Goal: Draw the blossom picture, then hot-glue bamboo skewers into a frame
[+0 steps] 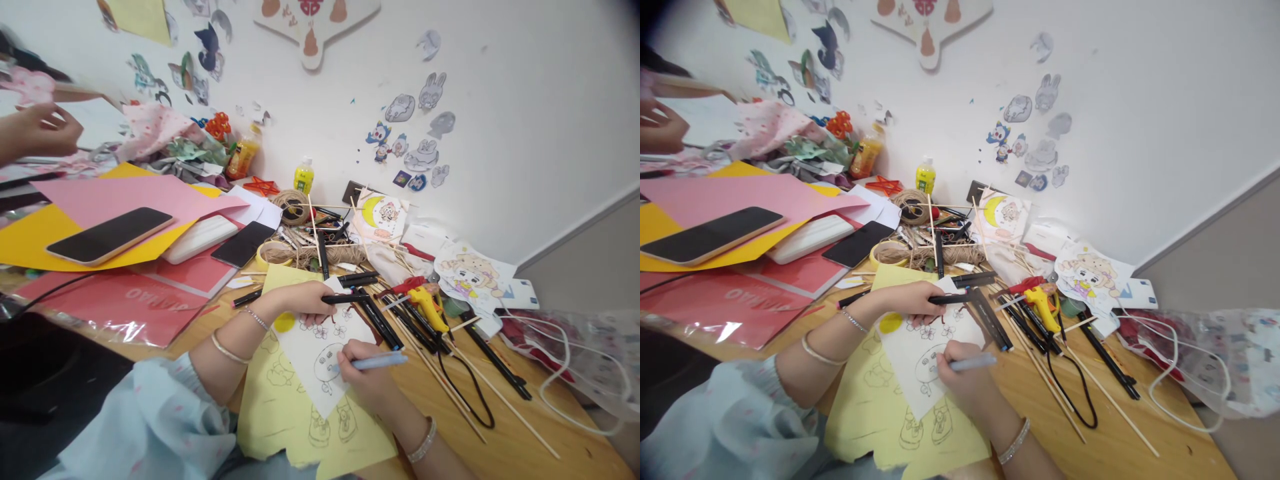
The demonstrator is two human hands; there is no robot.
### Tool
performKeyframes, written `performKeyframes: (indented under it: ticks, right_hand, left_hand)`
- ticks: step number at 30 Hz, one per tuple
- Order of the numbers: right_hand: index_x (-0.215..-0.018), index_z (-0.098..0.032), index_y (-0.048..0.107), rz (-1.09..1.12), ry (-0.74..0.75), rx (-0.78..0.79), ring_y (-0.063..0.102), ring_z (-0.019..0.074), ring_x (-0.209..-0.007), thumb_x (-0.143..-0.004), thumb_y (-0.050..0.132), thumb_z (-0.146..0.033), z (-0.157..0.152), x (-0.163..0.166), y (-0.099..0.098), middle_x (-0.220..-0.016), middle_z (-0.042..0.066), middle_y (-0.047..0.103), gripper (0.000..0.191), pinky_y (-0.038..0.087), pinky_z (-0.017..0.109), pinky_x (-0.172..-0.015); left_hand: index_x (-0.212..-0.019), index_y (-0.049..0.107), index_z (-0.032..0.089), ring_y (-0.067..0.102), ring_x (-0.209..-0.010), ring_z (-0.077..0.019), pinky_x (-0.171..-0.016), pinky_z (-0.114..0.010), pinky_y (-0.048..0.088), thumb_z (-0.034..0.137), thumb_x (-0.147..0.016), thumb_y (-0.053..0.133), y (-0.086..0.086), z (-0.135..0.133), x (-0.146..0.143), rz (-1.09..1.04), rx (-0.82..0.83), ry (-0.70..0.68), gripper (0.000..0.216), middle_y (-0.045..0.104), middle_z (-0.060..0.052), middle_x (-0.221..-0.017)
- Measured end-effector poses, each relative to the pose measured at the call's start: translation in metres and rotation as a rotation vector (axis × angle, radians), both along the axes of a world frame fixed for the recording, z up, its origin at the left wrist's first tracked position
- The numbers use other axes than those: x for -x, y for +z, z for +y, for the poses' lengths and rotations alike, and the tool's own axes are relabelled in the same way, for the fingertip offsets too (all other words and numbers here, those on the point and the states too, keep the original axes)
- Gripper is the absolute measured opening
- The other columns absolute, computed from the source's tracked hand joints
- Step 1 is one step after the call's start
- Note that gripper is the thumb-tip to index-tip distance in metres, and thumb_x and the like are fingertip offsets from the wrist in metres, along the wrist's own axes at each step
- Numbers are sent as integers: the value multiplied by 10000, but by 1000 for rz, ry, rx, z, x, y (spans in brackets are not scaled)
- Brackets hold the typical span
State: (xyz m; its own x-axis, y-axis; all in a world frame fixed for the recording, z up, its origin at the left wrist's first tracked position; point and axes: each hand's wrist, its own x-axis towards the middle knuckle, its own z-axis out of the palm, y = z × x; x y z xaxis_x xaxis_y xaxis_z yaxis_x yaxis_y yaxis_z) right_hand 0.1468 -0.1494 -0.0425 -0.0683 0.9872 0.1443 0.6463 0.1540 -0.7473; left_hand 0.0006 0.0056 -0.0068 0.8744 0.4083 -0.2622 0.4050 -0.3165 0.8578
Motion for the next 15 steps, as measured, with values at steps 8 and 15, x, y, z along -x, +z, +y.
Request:
performKeyframes:
  ticks: [8,15]
  right_hand:
    - [-528,-226,310,14,-23,-9,376,118,-500,-813,434,-296,-1,-2,-4,-496,-46,373,319,254,262,-493]
    - [-535,-228,281,17,-20,-7,343,111,-485,-808,434,-290,-1,-1,-3,-491,-55,345,319,229,262,-482]
  left_hand:
    - [-718,515,195,540,-442,-127,-418,-229,424,355,-743,529,-1,1,0,3,-9,-3,163,588,17,-556]
    - [-715,516,190,534,-438,-125,-419,-232,431,358,-755,521,-2,1,0,0,-8,-6,173,583,15,-552]
